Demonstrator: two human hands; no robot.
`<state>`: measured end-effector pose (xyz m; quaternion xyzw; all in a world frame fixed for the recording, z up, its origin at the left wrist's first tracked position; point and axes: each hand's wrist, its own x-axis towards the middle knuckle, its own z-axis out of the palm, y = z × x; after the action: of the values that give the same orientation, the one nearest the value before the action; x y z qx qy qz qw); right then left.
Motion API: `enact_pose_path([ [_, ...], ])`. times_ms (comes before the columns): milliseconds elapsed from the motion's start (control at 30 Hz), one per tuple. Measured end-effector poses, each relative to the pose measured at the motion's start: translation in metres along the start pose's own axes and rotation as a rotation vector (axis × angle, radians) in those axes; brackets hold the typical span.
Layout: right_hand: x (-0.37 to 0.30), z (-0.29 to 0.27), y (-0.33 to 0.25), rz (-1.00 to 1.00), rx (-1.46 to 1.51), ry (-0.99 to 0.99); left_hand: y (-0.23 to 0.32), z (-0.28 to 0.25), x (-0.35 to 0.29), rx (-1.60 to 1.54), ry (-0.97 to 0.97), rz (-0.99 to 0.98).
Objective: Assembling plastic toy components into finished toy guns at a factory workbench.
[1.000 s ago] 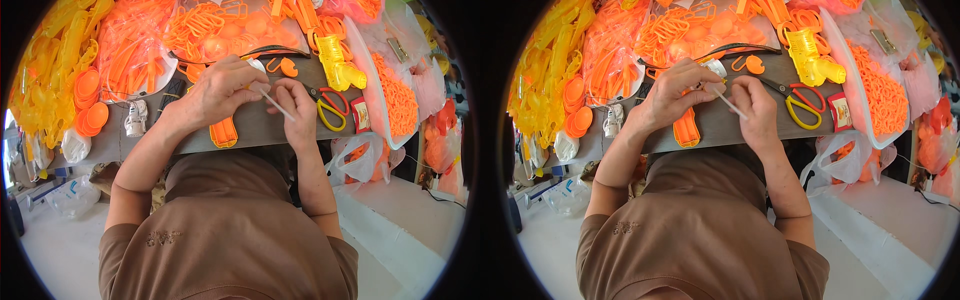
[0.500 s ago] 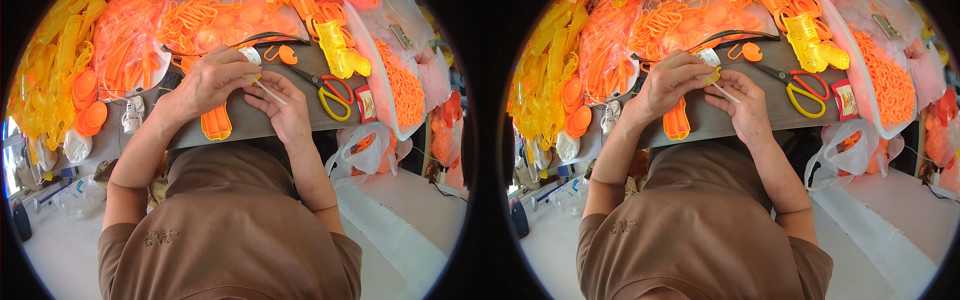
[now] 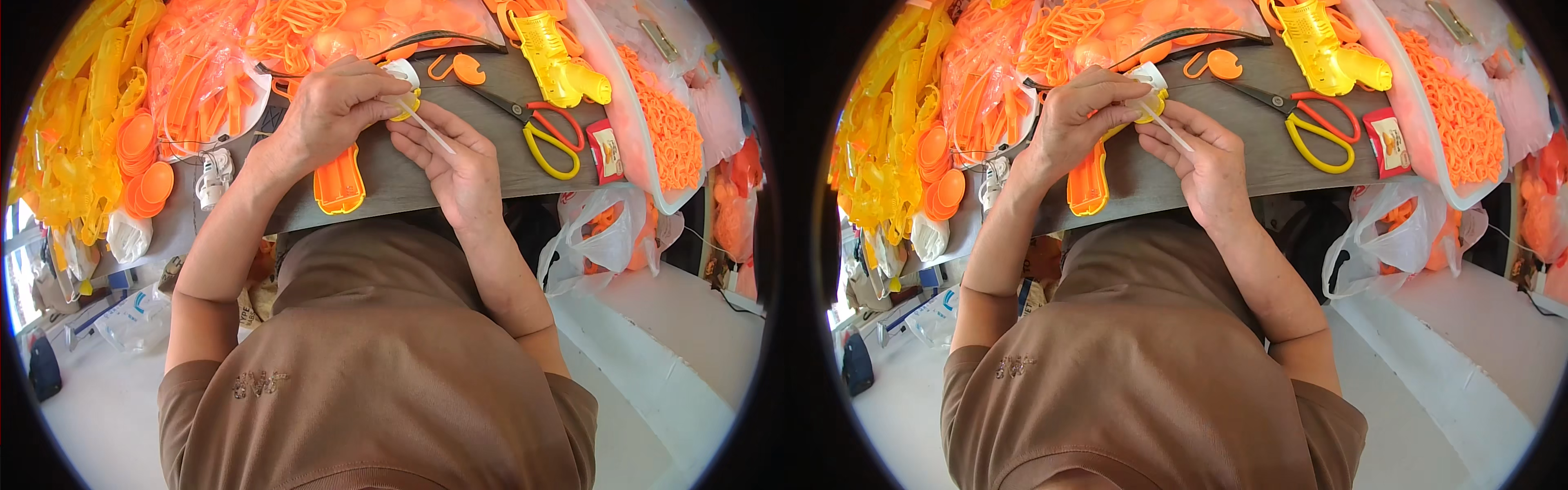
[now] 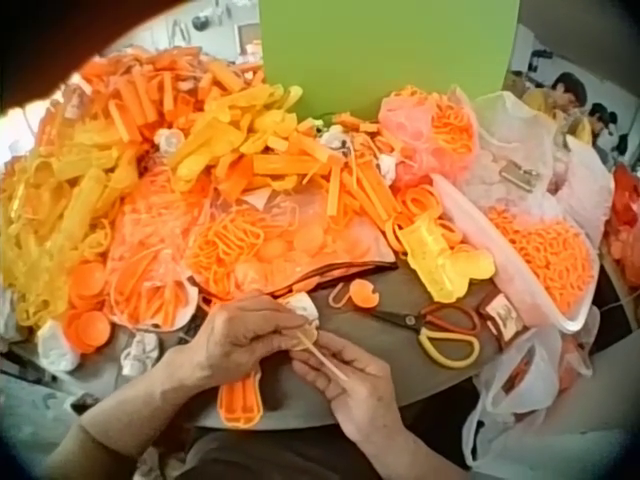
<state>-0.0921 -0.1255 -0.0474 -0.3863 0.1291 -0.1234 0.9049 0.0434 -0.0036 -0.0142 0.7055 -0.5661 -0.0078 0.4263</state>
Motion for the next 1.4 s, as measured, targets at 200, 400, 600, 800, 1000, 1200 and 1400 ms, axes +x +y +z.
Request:
enact_pose_path([
  [200,-0.0014,-0.0004,0.0009,0.029,0.071,-0.028,0.0008,0.0003,-0.001,-0.051,-0.026,-0.09],
  [400,-0.0011,-0.0023,0.0044,0.002,0.07,-0.059,-0.0041,0.0018,-0.0039,-0.008,-0.051,-0.025],
  [600,-0.0014,-0.0034,0.0029,0.014,0.075,-0.079,-0.0044,0.0037,-0.0052,-0.001,-0.035,-0.028],
  [800,-0.0003,-0.0057,0.0035,0.022,0.082,-0.089,-0.0033,0.0064,-0.0045,0.019,0.019,0.004],
  [1000,0.0001,-0.0054,0.0041,0.028,0.051,-0.105,-0.0035,0.005,-0.0045,0.039,0.008,0.013],
  [1200,0.0009,-0.0071,0.005,0.033,0.048,-0.11,-0.0026,0.0073,-0.0063,0.127,0.023,0.047],
  [1400,0.0018,-0.0091,0.0044,0.031,0.07,-0.135,-0.0038,0.0078,-0.0065,0.122,-0.011,0.052],
])
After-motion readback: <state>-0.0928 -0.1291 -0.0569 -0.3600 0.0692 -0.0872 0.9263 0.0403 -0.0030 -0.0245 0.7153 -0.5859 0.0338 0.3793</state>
